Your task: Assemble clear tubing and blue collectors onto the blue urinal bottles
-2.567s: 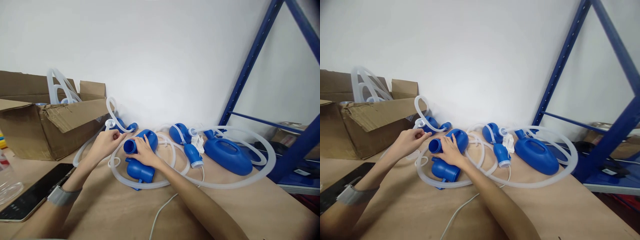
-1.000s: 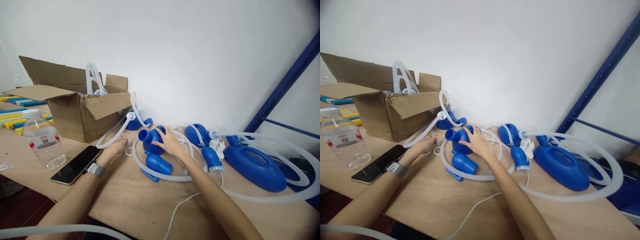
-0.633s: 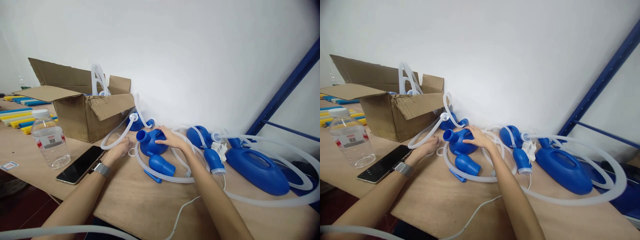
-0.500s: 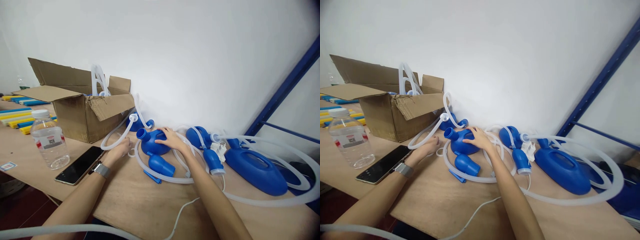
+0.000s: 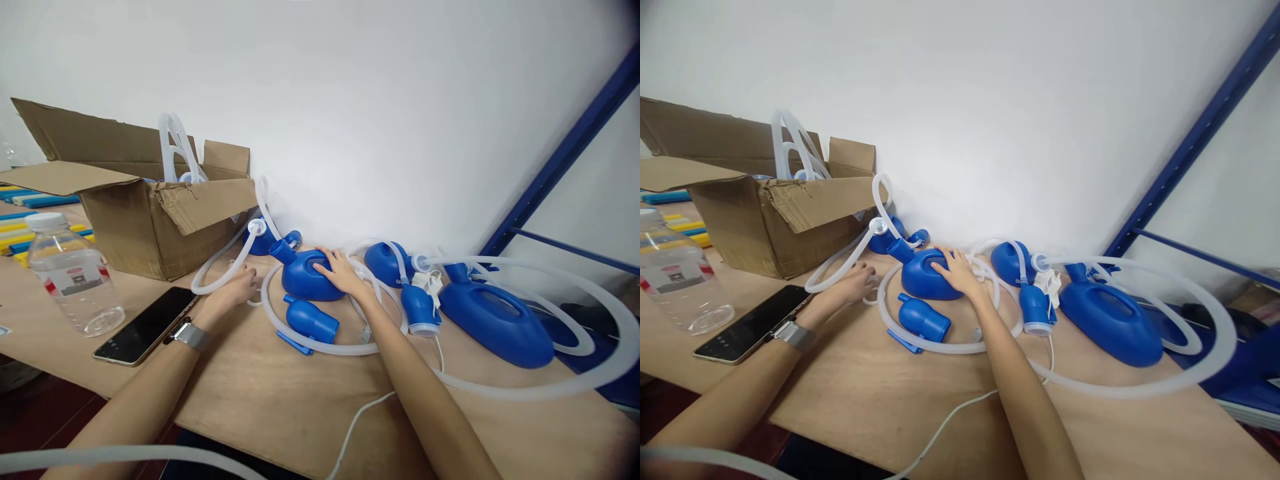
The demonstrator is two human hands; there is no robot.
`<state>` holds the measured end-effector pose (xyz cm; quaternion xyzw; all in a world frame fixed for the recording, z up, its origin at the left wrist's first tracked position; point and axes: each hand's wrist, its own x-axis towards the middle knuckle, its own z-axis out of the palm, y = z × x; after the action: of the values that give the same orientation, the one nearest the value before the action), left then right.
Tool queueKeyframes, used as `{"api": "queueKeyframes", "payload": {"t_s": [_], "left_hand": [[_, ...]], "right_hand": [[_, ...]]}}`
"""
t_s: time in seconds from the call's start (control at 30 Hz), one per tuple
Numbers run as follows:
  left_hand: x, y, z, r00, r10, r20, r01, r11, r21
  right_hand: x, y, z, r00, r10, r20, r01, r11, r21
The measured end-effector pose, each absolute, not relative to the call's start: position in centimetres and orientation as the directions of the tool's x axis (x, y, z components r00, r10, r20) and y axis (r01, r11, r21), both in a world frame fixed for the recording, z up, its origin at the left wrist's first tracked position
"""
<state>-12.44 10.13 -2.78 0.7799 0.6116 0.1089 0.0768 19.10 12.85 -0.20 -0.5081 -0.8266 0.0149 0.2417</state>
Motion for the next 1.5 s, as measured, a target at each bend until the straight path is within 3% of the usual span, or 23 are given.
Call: {"api": "queueKeyframes", "payload": {"t_s": [0.17, 0.4, 0.57, 0.7, 0.77, 0.83, 0.9, 1.0, 1.13, 1.5], "left_hand": [[-12.4, 8.9, -1.0, 0.36, 0.932, -0.051, 0.917, -0.343, 0.202], [-11.6, 8.3, -0.8, 0.428, 0.895, -0.124, 0.884, -0.385, 0.265], [-12.0, 8.6, -0.8, 0.385, 0.923, -0.024, 0.877, -0.357, 0.323], [-12.5, 8.5, 0.4, 0.238, 0.95, 0.202, 0.882, -0.299, 0.364], [-12.1, 8.4, 0.9, 0.099, 0.935, 0.342, 0.827, -0.268, 0.494], [-11.2, 8.3, 1.1, -0.012, 0.904, 0.428, 0.66, -0.314, 0.682], [-10.1, 8.0, 0.9, -0.022, 0.875, 0.483, 0.482, -0.414, 0.772], [-8.9, 7.7, 0.6, 0.077, 0.814, 0.575, 0.475, -0.537, 0.697], [-8.5, 7.8, 0.3, 0.109, 0.773, 0.625, 0.549, -0.571, 0.61], [-8.3, 8.5, -0.1, 0.112, 0.808, 0.579, 0.492, -0.551, 0.674]], "right_hand": [[19.1, 12.8, -0.5, -0.359, 0.843, 0.4, 0.818, 0.49, -0.3], [19.2, 12.7, -0.4, -0.362, 0.848, 0.386, 0.812, 0.491, -0.316], [19.3, 12.8, -0.3, -0.375, 0.846, 0.378, 0.803, 0.5, -0.323], [19.5, 13.1, -0.4, -0.384, 0.836, 0.392, 0.782, 0.52, -0.344], [19.7, 13.2, -0.4, -0.404, 0.822, 0.402, 0.759, 0.546, -0.355], [19.8, 13.2, -0.2, -0.434, 0.802, 0.411, 0.727, 0.581, -0.366], [20.0, 13.1, 0.1, -0.469, 0.78, 0.415, 0.69, 0.616, -0.379], [20.3, 12.7, 0.5, -0.502, 0.755, 0.421, 0.641, 0.652, -0.405], [20.4, 12.6, 0.5, -0.501, 0.745, 0.44, 0.588, 0.666, -0.458], [21.4, 12.9, 0.4, -0.468, 0.781, 0.415, 0.435, 0.612, -0.661]]}}
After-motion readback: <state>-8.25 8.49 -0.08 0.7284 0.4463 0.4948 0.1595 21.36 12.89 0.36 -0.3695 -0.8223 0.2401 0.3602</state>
